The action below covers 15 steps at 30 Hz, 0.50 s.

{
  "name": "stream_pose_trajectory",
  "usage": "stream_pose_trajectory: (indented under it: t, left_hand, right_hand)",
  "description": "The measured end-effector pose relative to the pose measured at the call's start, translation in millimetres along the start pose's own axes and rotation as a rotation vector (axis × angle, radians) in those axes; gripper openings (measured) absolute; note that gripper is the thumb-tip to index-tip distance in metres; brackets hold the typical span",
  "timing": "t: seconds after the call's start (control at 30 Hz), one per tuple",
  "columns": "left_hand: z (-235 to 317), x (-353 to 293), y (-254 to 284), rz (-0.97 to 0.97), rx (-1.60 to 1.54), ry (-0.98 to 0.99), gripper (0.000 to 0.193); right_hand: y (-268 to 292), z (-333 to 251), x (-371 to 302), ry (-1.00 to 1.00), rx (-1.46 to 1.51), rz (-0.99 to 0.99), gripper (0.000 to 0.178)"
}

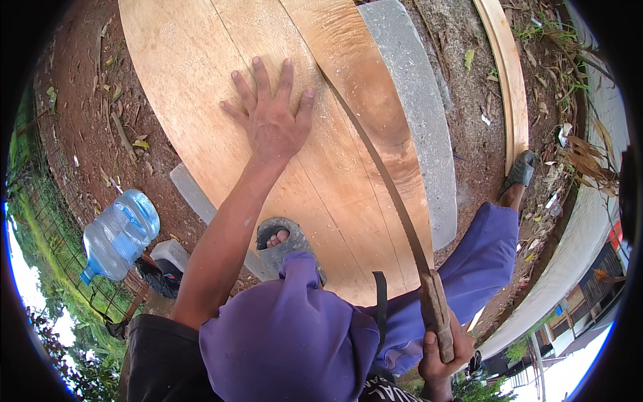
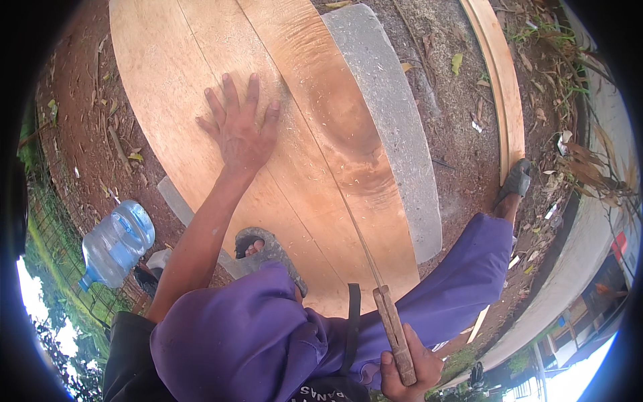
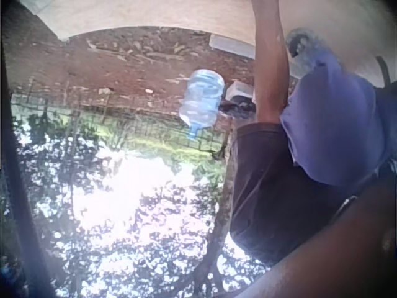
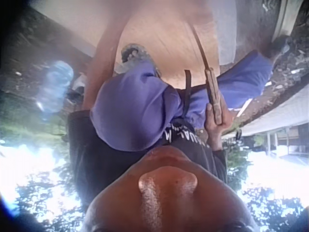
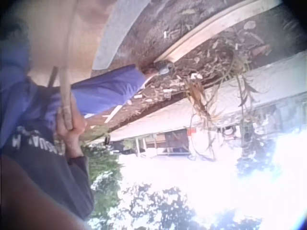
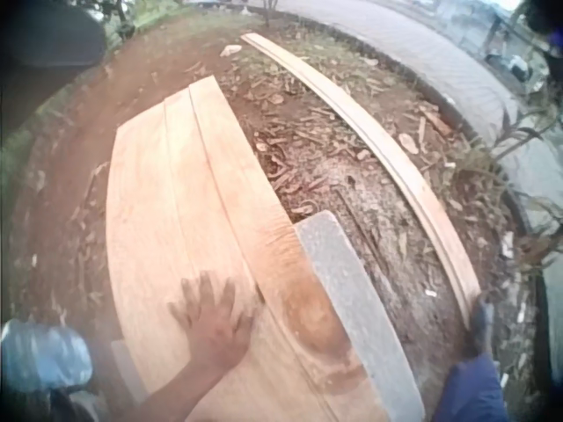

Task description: The person uses a hand saw to cut a plank of wood placed on a concrete block. They hold the wood steady with their left hand and saw along a marked line with their right hand, then briefly reposition the plank and continue sawing.

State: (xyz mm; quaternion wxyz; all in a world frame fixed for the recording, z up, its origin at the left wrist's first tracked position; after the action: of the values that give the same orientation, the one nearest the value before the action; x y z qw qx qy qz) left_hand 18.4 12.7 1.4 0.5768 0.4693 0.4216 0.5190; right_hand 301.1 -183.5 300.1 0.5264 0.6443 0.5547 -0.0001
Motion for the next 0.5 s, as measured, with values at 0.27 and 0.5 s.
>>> stream_pose_trajectory:
  t: [0.27, 0.5]
  left_hand:
    - [0, -1, -2, 0.021, -0.004, 0.000, 0.064]
    - [2, 6, 1, 0.051, 0.073, -0.012, 0.063]
  right_hand:
    - [-38, -13, 51, 0.210, 0.041, -0.118, 0.047]
    - [-154, -72, 161, 0.176, 0.270, -0.127, 0.041]
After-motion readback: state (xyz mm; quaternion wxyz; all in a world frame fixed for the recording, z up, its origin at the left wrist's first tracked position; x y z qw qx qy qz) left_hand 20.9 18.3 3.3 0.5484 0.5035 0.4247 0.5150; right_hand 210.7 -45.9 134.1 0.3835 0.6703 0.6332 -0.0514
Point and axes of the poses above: each hand's wrist, its own x-axis towards the middle knuckle, its own y-axis out of the back of the hand, z = x × y, the point moved 1 cm from there along x, towards the middle knuckle, and after that the axes turned 11 degrees about -y, right-handed, at the moved point
